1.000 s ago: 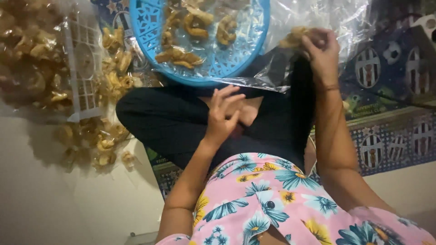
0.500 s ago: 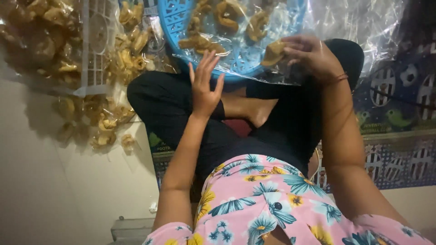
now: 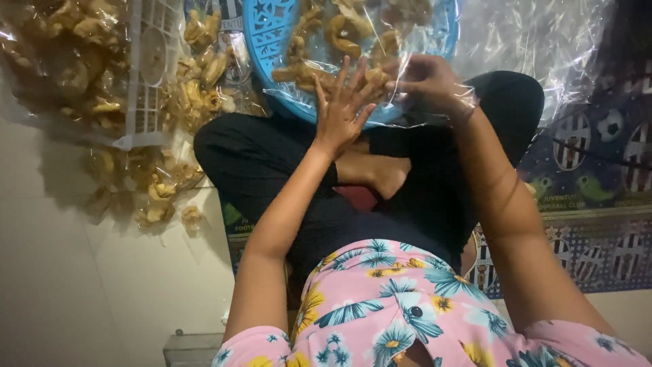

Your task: A person sitting on the floor manually packages snacks by picking them from a tray and placing them into individual plastic bags.

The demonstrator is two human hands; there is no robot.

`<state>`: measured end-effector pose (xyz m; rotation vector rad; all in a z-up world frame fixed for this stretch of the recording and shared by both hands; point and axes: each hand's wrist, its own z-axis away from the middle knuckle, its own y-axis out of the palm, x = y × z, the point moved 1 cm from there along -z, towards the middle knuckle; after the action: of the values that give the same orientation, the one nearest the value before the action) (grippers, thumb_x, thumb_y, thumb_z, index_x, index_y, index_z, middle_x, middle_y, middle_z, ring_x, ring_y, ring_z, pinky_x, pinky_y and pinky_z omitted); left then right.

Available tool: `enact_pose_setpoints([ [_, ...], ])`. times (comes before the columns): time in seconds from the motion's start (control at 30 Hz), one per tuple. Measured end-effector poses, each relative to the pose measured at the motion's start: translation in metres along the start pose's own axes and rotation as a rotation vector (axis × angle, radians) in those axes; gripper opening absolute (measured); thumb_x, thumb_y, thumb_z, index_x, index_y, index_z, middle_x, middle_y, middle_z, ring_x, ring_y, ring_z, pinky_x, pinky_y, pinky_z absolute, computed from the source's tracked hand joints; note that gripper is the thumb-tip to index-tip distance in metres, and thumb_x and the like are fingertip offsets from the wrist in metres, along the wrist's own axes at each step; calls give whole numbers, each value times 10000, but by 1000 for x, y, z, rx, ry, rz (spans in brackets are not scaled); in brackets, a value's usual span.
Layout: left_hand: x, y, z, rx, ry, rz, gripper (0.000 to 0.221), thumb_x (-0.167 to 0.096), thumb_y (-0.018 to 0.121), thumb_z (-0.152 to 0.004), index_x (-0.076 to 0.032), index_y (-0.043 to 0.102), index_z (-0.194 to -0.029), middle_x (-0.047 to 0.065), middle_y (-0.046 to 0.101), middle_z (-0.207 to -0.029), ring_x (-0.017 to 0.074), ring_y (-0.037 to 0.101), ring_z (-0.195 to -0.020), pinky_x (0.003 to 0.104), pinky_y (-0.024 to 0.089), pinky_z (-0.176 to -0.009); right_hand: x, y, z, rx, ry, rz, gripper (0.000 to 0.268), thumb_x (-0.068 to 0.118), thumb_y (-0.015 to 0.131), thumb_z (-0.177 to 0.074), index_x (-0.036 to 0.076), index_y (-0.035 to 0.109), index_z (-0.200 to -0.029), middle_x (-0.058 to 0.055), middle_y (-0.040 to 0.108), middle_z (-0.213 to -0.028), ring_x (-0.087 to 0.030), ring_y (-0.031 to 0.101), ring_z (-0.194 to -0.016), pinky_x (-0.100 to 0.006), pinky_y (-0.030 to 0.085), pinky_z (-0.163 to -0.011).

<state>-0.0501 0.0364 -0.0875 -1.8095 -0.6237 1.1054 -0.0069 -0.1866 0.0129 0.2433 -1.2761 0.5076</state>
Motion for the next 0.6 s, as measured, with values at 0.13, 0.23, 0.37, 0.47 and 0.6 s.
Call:
enact_pose_setpoints([
  [0.13,-7,-14,-8,194,-29,-253,530,-610,423,-1175,-484,218,-1647,-61,40,-1738,240,3,-1634,768,-40,-1242,-8,2,-8,-56,-1,-67,301,126,766,-932,32,632,-1185,-93,713,-1065,-171,733,-908,-277,652,-774],
  [0.23,-13,-23,-14,262,-35,-374,546,-633,458,-1200,-473,196,-1651,-48,54,-1721,251,21,-1605,748,-5,-1225,-25,1,-14,-178,87,-56,341,96,821,-885,57,578,-1122,-98,717,-1015,-191,751,-866,-300,668,-676],
  [0.37,-18,-22,-15,216,-66,-378,561,-626,519,-1191,-475,214,-1636,-67,109,-1717,237,82,-1605,726,22,-1221,-41,0,-18,-279,133,-27,370,37,817,-910,71,501,-1098,-105,683,-900,-232,755,-771,-368,702,-633],
  [0.47,-24,-35,-22,337,-92,-378,551,-632,480,-1238,-455,154,-1646,-49,62,-1716,250,52,-1602,739,-13,-1194,-26,0,-7,-233,104,-97,380,90,809,-898,89,537,-1163,-96,679,-968,-204,735,-869,-319,674,-742],
  [0.6,-27,-39,-24,338,-109,-319,526,-571,476,-1236,-440,167,-1642,-30,73,-1716,260,51,-1599,740,-54,-1170,-12,-9,29,-256,91,-15,364,240,723,-969,97,542,-1250,-111,707,-1154,-215,742,-965,-309,639,-808],
])
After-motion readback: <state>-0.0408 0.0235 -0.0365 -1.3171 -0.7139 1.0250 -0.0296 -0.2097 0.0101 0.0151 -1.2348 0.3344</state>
